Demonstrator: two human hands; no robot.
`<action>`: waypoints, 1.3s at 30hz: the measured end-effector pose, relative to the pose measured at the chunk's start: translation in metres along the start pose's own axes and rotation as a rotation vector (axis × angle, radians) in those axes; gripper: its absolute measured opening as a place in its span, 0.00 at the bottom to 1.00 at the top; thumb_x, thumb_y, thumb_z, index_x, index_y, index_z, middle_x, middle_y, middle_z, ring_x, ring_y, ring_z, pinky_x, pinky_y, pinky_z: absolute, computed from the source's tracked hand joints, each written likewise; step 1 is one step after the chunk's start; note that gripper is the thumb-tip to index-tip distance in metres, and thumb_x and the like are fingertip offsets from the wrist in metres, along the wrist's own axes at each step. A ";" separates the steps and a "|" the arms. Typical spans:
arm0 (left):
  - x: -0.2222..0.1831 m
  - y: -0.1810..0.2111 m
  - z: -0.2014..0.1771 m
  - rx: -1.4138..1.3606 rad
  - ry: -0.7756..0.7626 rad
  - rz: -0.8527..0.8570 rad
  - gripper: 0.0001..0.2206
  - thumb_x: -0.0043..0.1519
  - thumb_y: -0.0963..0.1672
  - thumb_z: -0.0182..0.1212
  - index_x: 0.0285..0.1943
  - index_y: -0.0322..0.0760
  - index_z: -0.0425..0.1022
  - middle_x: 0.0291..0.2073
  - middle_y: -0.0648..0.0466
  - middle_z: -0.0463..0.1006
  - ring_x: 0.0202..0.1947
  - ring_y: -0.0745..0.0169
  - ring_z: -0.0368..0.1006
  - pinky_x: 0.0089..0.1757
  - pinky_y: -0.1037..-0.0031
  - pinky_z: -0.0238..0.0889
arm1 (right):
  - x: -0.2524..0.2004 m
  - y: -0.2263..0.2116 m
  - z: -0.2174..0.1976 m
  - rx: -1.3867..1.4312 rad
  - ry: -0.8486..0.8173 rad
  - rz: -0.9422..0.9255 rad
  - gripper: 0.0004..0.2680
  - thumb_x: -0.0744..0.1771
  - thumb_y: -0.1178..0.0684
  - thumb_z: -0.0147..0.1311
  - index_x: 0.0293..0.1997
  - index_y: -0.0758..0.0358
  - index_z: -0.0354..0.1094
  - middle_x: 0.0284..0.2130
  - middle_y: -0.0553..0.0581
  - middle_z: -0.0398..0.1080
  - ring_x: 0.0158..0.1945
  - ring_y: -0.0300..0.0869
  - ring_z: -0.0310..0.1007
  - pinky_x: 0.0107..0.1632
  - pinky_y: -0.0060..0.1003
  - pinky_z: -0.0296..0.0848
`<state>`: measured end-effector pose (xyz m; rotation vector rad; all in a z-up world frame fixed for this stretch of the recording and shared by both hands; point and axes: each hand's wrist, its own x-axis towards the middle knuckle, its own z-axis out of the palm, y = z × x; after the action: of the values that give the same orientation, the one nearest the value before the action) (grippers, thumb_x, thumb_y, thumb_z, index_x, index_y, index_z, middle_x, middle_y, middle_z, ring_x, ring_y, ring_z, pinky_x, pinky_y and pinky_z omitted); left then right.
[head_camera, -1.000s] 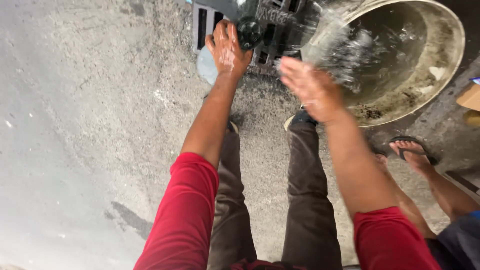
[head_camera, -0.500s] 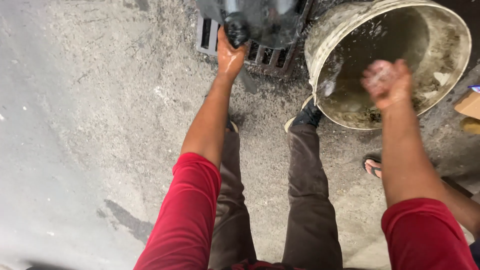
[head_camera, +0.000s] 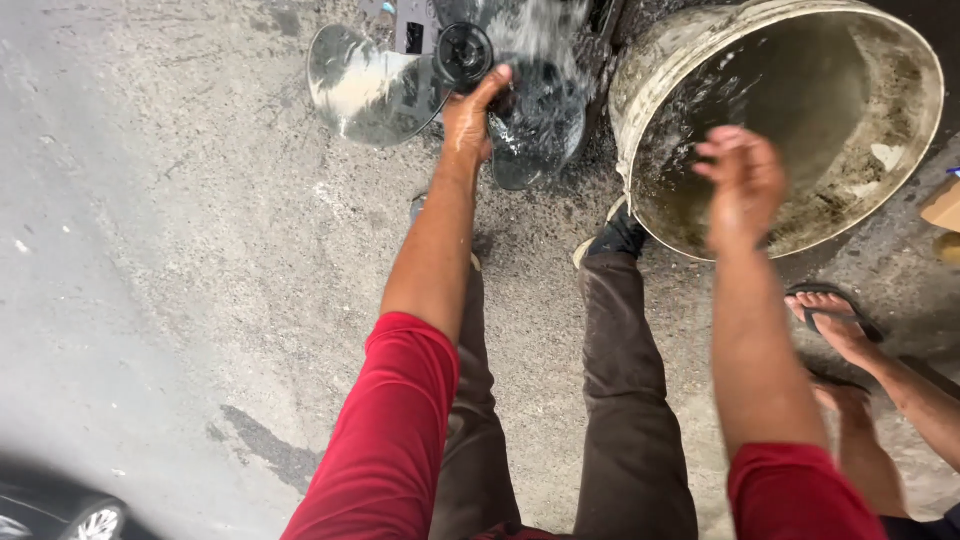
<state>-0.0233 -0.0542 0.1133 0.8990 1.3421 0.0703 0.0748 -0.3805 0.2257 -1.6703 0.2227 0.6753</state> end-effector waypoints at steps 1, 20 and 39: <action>-0.016 0.024 0.005 -0.034 -0.018 -0.143 0.53 0.30 0.55 0.78 0.69 0.34 0.68 0.65 0.39 0.76 0.68 0.39 0.70 0.70 0.44 0.54 | 0.021 0.023 -0.027 -0.088 0.219 0.172 0.03 0.71 0.48 0.55 0.46 0.48 0.70 0.48 0.48 0.76 0.48 0.37 0.79 0.45 0.27 0.80; -0.040 0.045 0.024 0.046 -0.008 -0.359 0.23 0.56 0.51 0.66 0.54 0.31 0.77 0.38 0.45 0.83 0.40 0.50 0.78 0.48 0.58 0.73 | -0.011 -0.037 0.005 0.004 0.216 0.329 0.07 0.70 0.42 0.61 0.43 0.48 0.72 0.44 0.46 0.80 0.43 0.33 0.85 0.41 0.22 0.86; -0.027 0.011 -0.083 0.646 -0.484 -0.138 0.32 0.55 0.57 0.69 0.63 0.36 0.80 0.58 0.34 0.80 0.61 0.27 0.73 0.61 0.48 0.67 | -0.057 -0.042 0.097 0.059 -0.398 -0.187 0.10 0.72 0.54 0.55 0.60 0.64 0.72 0.59 0.63 0.68 0.69 0.50 0.64 0.71 0.47 0.66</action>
<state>-0.0969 -0.0181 0.1450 1.2559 0.9659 -0.6833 0.0199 -0.2916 0.2853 -1.4444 -0.1934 0.8321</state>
